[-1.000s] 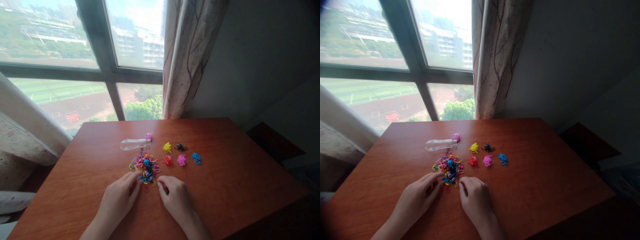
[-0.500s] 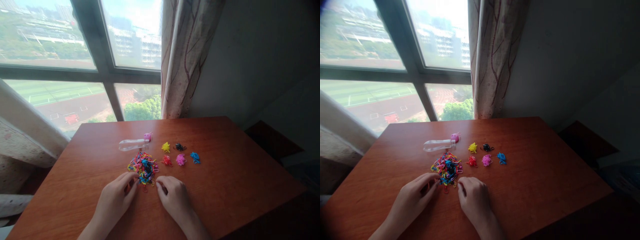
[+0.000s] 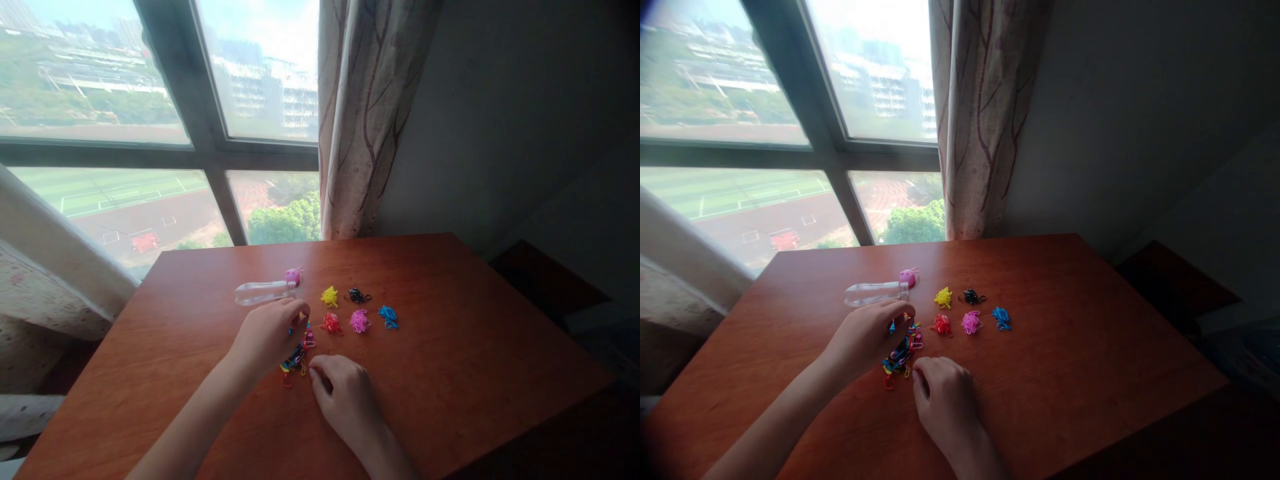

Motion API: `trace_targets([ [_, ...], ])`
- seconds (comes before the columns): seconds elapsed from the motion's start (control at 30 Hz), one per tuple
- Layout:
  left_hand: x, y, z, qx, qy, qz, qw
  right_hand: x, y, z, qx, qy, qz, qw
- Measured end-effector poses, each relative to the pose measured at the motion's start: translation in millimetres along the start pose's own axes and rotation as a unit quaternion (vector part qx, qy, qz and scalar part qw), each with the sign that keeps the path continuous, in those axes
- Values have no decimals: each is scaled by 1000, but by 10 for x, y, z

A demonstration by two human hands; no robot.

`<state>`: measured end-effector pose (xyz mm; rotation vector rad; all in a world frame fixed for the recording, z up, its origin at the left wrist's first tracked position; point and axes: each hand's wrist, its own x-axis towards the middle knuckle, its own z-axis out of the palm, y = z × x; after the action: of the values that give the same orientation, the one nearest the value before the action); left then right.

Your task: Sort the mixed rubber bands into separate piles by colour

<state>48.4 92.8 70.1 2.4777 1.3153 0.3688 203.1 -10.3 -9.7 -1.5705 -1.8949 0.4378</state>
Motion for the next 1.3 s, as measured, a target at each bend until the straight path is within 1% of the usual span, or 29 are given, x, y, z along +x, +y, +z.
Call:
trace_targets([
  [0.07,17,-3,-5,-1,-7,2,1000,-1,0,-4,-3,-1,-3,1000],
  [0.13,-33,-25,9,-10,-15,1,1000,1,-1,-8,-3,-2,-6,1000],
  [0.27,-245,-113,61,-52,-24,-11,998,7,-1,-6,-4,-1,-3,1000],
  [0.37,-395,-169,87,-56,-22,-26,998,7,-2,-1,-6,0,0,1000],
  [0.43,-455,-185,93,-60,-20,-32,997,7,-7,-1,-7,-1,1,1000],
  [0.5,-476,-184,91,-70,-15,-34,997,8,-15,-7,-8,0,1,1000],
  [0.6,-434,-158,75,-79,-4,-31,996,10,-27,-16,-8,-1,1,1000],
  [0.73,-227,-67,34,-44,1,0,999,6,-28,-16,-7,-3,0,1000],
  [0.8,-54,9,23,-11,-2,17,1000,3,-21,-9,-8,-1,1,1000],
  [0.9,264,152,43,10,-6,33,999,4,-8,3,-10,-2,7,1000],
  [1.0,590,300,113,37,-15,43,998,12,0,10,-9,-14,13,1000],
  [1.1,858,411,215,57,-32,46,997,15,4,10,-6,-21,17,1000],
  [1.2,1030,469,326,68,-52,48,995,10,10,11,-4,-21,19,1000],
  [1.3,1098,494,417,75,-66,52,994,2,13,12,5,-16,18,1000],
])
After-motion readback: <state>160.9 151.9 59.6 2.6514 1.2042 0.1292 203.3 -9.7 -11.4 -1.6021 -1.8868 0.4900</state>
